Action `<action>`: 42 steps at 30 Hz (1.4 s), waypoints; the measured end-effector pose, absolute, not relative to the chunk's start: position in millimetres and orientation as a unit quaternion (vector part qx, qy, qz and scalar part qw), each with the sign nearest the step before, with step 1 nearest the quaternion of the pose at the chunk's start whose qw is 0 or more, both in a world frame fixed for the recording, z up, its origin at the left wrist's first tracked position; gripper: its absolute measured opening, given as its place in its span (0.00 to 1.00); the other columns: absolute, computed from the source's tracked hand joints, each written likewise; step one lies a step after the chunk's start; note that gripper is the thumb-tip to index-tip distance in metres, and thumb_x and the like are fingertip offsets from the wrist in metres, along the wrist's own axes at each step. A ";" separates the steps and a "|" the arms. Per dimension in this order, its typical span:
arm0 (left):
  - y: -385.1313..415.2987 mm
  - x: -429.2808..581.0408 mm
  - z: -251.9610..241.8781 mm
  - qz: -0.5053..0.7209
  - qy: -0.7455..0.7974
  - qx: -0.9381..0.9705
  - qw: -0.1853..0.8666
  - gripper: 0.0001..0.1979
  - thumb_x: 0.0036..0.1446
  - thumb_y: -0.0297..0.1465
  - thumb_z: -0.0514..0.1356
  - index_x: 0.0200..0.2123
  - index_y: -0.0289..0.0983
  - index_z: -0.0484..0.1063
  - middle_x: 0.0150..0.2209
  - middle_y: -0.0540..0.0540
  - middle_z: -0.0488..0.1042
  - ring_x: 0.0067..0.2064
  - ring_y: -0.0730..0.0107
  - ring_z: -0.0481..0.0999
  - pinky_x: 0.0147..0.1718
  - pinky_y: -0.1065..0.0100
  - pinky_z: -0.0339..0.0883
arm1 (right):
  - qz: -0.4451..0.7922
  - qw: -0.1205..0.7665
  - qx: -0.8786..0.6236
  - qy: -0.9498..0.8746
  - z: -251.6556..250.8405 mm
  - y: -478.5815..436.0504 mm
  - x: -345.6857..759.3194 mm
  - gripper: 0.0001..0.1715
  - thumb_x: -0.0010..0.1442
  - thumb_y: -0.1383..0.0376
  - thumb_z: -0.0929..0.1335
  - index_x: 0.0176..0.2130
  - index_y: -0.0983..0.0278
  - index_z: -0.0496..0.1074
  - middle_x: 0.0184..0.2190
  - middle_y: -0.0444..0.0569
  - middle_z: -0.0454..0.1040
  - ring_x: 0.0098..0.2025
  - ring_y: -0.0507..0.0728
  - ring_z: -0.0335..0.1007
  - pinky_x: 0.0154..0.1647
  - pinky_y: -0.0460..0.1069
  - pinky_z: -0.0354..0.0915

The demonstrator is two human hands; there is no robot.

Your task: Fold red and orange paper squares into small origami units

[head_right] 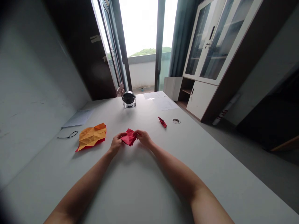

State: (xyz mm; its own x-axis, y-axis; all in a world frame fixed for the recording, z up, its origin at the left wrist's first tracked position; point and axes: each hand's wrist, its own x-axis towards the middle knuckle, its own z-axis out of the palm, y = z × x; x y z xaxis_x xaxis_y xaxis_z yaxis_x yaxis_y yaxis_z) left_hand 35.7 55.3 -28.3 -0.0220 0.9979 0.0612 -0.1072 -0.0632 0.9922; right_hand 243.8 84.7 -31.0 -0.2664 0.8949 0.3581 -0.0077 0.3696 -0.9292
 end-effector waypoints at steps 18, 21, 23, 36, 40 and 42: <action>62.9 31.1 -35.6 0.564 0.438 0.458 0.529 0.24 0.46 0.32 0.70 0.48 0.33 0.75 0.48 0.38 0.77 0.45 0.62 0.78 0.48 0.60 0.71 | 0.321 0.489 -0.320 -0.745 -32.7 88.8 251.1 0.17 0.53 0.71 0.70 0.43 0.60 0.78 0.48 0.51 0.73 0.50 0.60 0.72 0.54 0.55 0.66; 61.1 32.9 -34.9 0.550 0.413 0.477 0.547 0.23 0.47 0.34 0.70 0.47 0.34 0.76 0.46 0.39 0.78 0.44 0.62 0.78 0.46 0.60 0.72 | 0.350 0.486 -0.308 -0.739 -34.6 91.6 250.7 0.15 0.54 0.68 0.70 0.43 0.61 0.77 0.48 0.52 0.74 0.50 0.60 0.71 0.53 0.54 0.66; 59.7 33.5 -34.3 0.543 0.407 0.481 0.555 0.21 0.47 0.35 0.71 0.45 0.33 0.77 0.43 0.40 0.79 0.42 0.63 0.78 0.46 0.60 0.72 | 0.381 0.484 -0.308 -0.725 -35.0 92.3 250.6 0.13 0.56 0.65 0.70 0.43 0.62 0.77 0.48 0.52 0.75 0.48 0.60 0.72 0.51 0.54 0.67; 62.0 33.0 -37.1 0.573 0.379 0.445 0.575 0.29 0.49 0.39 0.71 0.53 0.34 0.75 0.49 0.39 0.79 0.47 0.60 0.79 0.54 0.54 0.70 | 0.596 0.456 -0.285 -0.597 -18.7 79.7 250.6 0.29 0.50 0.48 0.76 0.44 0.67 0.78 0.37 0.53 0.79 0.37 0.59 0.75 0.43 0.55 0.70; 59.0 34.5 -34.6 0.564 0.373 0.458 0.578 0.27 0.51 0.42 0.70 0.51 0.34 0.75 0.47 0.39 0.79 0.45 0.60 0.80 0.51 0.53 0.73 | 0.585 0.482 -0.283 -0.588 -23.0 82.9 251.5 0.26 0.53 0.49 0.75 0.42 0.67 0.78 0.34 0.51 0.79 0.35 0.58 0.74 0.41 0.53 0.70; 56.9 34.8 -33.0 0.544 0.374 0.471 0.585 0.26 0.52 0.43 0.69 0.50 0.34 0.75 0.45 0.40 0.79 0.43 0.60 0.80 0.49 0.53 0.74 | 0.570 0.496 -0.296 -0.584 -25.7 84.9 252.3 0.24 0.54 0.50 0.74 0.40 0.67 0.79 0.33 0.51 0.78 0.34 0.57 0.73 0.39 0.52 0.69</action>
